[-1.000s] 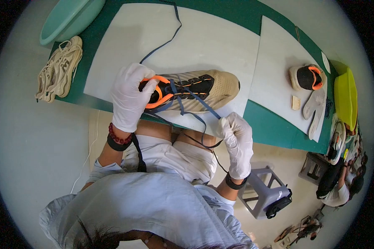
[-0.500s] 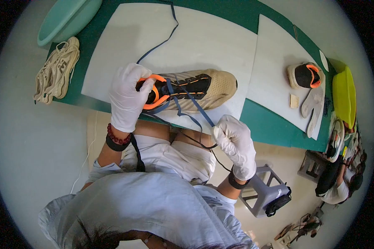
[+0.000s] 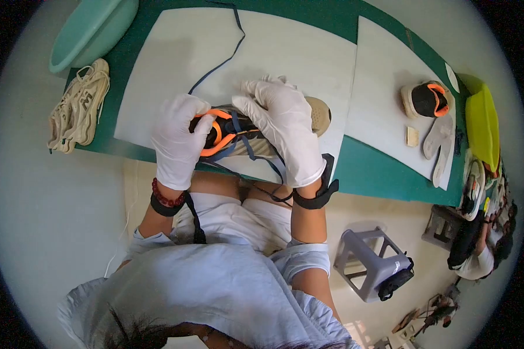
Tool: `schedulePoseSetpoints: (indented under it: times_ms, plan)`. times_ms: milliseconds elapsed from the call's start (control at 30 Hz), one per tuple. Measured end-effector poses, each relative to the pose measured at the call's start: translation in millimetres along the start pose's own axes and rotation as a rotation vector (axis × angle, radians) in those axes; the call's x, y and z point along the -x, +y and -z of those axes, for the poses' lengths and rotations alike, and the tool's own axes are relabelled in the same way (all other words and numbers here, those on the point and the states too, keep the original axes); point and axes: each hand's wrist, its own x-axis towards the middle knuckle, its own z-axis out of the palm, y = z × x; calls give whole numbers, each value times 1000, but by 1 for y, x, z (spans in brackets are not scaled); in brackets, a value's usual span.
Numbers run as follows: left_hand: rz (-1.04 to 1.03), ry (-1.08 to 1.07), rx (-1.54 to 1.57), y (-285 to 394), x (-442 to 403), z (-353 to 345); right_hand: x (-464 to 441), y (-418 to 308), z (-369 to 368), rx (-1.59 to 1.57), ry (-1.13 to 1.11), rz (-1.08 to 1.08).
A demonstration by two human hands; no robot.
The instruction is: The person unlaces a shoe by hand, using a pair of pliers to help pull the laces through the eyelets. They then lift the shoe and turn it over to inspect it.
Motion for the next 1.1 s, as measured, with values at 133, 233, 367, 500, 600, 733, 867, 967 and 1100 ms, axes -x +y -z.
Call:
schedulePoseSetpoints:
  times_ms: [133,233,367,500,600,733,867,967,1100]
  plan:
    - [-7,1,-9,-1,-1,1,-2,1,7,-340,-158,-330]
    - [10,-12,-13,-2,-1,-1,3,-3,14,-288,-71,-368]
    - [15,-16,-31,-2,-1,-1,6,15,0,-63,6,-109]
    - [-1,-7,-54,-1,-2,0,8,13,-4,92,-13,-18]
    - [0,-1,-53,-2,-3,1,8,12,-2,186,-5,-26]
    - [0,-11,-64,-2,-1,-1,9,14,-18,314,60,122]
    - [-9,16,-39,-6,-2,-2,9,16,-7,241,7,58]
    - [-4,1,-49,-5,0,-2,14,9,-5,155,24,-27]
    - [17,-97,-134,6,-5,10,18,8,-11,-142,152,-178]
